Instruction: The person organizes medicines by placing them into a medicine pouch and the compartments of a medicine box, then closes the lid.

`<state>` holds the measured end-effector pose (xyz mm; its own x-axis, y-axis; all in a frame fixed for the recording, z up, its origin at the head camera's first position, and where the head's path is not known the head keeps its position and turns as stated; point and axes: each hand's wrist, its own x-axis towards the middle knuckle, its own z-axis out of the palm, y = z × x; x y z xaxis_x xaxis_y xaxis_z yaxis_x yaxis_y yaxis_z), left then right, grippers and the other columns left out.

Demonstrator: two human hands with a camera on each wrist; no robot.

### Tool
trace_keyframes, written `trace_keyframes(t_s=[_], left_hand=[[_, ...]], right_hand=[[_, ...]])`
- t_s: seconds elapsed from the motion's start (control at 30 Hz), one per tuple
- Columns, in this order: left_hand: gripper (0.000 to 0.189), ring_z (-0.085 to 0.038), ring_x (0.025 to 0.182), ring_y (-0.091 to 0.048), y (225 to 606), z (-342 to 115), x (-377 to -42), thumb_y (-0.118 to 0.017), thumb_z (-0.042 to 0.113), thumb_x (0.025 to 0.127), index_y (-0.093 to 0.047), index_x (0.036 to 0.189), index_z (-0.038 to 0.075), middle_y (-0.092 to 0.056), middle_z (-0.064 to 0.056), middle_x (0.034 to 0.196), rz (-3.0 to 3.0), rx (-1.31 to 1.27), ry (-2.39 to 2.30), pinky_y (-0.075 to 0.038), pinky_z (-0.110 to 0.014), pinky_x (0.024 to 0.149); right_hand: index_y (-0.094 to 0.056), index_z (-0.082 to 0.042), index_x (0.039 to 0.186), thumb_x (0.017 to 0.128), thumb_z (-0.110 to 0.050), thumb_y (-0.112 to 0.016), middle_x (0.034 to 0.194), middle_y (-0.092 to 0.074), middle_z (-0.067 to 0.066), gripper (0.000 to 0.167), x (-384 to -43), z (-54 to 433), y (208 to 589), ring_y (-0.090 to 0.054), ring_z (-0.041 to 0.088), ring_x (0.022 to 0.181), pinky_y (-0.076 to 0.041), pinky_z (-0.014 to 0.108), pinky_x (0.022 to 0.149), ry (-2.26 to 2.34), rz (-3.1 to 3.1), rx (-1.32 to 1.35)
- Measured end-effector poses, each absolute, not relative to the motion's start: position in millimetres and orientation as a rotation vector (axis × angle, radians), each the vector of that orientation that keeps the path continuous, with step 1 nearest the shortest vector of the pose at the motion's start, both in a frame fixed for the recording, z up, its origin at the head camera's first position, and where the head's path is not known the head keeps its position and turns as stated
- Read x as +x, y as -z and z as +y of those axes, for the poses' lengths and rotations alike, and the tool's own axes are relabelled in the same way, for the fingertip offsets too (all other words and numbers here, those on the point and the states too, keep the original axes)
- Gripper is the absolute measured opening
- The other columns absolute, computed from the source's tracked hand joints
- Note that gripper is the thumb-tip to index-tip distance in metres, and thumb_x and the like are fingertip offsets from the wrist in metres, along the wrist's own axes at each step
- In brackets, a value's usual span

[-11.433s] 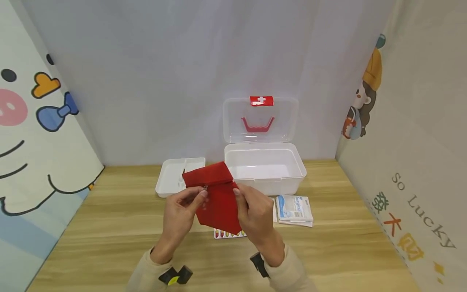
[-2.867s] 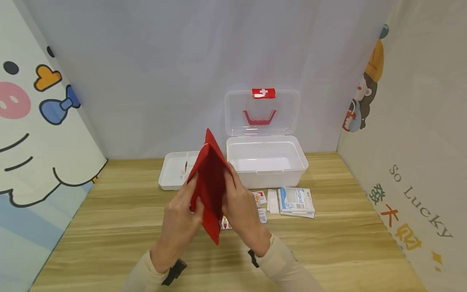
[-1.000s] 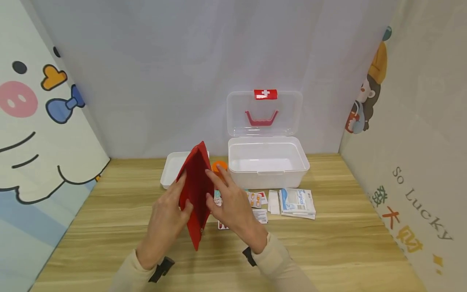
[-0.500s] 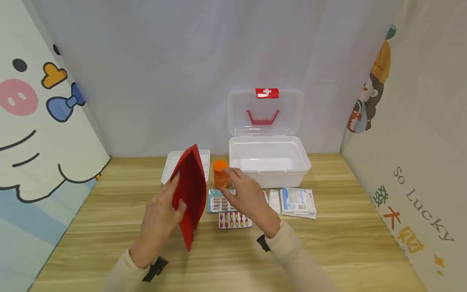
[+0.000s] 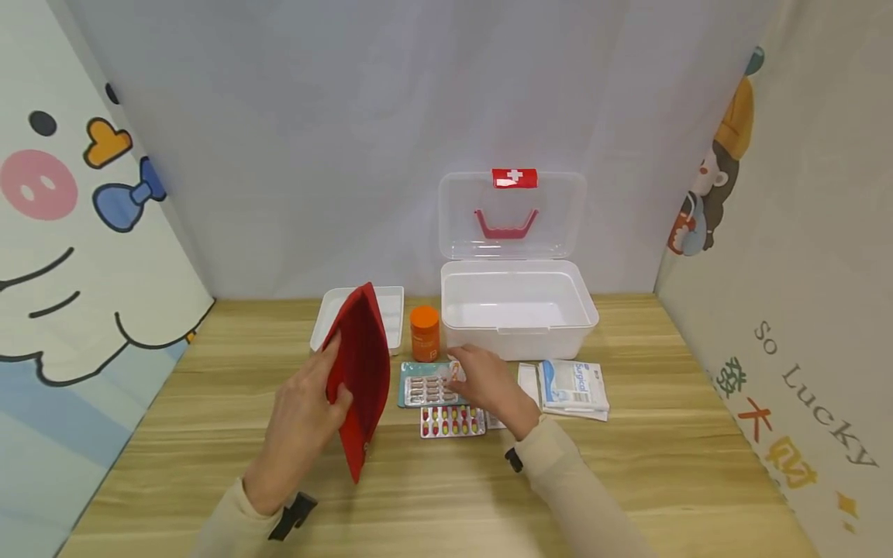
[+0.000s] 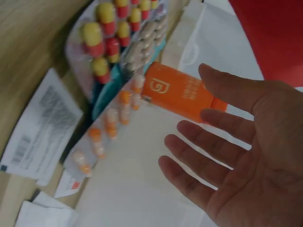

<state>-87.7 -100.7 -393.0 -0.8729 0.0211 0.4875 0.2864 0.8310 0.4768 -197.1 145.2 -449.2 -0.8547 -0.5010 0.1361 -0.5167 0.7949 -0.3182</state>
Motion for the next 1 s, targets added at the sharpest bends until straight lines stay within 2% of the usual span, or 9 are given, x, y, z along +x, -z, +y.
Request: trace_keyframes(t_s=[0.23,0.43,0.6,0.7,0.8,1.0], left_hand=[[0.072,-0.034,0.093,-0.069,395,-102,-89,-0.072,-0.004,0.079,-0.044,0.145,0.000,-0.060,-0.022,0.133,-2.539,-0.225,0.773,-0.062,-0.042,0.073],[0.071,-0.034,0.093,-0.069,398,-102,-90,-0.072,-0.004,0.079,-0.045,0.145,-0.001,-0.059,-0.022,0.134,-2.527,-0.234,0.767,-0.062,-0.042,0.073],[0.071,-0.034,0.092,-0.070,398,-101,-91,-0.071,-0.005,0.079,-0.045,0.145,-0.001,-0.059,-0.022,0.135,-2.527,-0.232,0.773,-0.061,-0.042,0.073],[0.071,-0.034,0.091,-0.069,398,-101,-91,-0.071,-0.005,0.079,-0.045,0.145,-0.001,-0.058,-0.022,0.135,-2.527,-0.231,0.774,-0.061,-0.042,0.072],[0.071,-0.034,0.090,-0.069,398,-101,-91,-0.070,-0.005,0.079,-0.045,0.145,-0.001,-0.058,-0.022,0.136,-2.524,-0.232,0.772,-0.061,-0.041,0.071],[0.070,-0.034,0.091,-0.070,397,-101,-91,-0.070,-0.004,0.080,-0.045,0.145,-0.001,-0.058,-0.022,0.136,-2.533,-0.221,0.778,-0.062,-0.042,0.072]], right_hand=[[-0.062,-0.001,0.126,0.081,-0.021,-0.079,0.123,-0.067,0.016,0.052,-207,154,466,-0.063,0.035,0.113,-0.052,0.047,0.098,-0.456,-3.017,0.762],[-0.066,-0.002,0.121,0.078,-0.018,-0.080,0.110,-0.070,0.013,0.048,-212,159,480,-0.066,0.031,0.100,-0.054,0.046,0.088,-0.337,-3.048,0.735],[-0.069,-0.011,0.093,0.074,-0.014,-0.080,0.087,-0.068,0.004,0.023,-216,162,489,-0.063,0.024,0.080,-0.052,0.042,0.072,-0.295,-3.052,0.719],[-0.068,-0.014,0.082,0.076,-0.011,-0.076,0.080,-0.067,0.002,0.010,-216,162,491,-0.061,0.021,0.074,-0.051,0.040,0.066,-0.312,-3.025,0.724],[-0.072,-0.013,0.085,0.080,-0.009,-0.070,0.082,-0.070,0.003,0.006,-216,162,491,-0.063,0.022,0.074,-0.052,0.041,0.066,-0.335,-2.997,0.725],[-0.076,-0.009,0.097,0.093,-0.010,-0.063,0.094,-0.075,0.008,0.014,-214,160,489,-0.071,0.027,0.087,-0.057,0.044,0.077,-0.398,-2.896,0.696]])
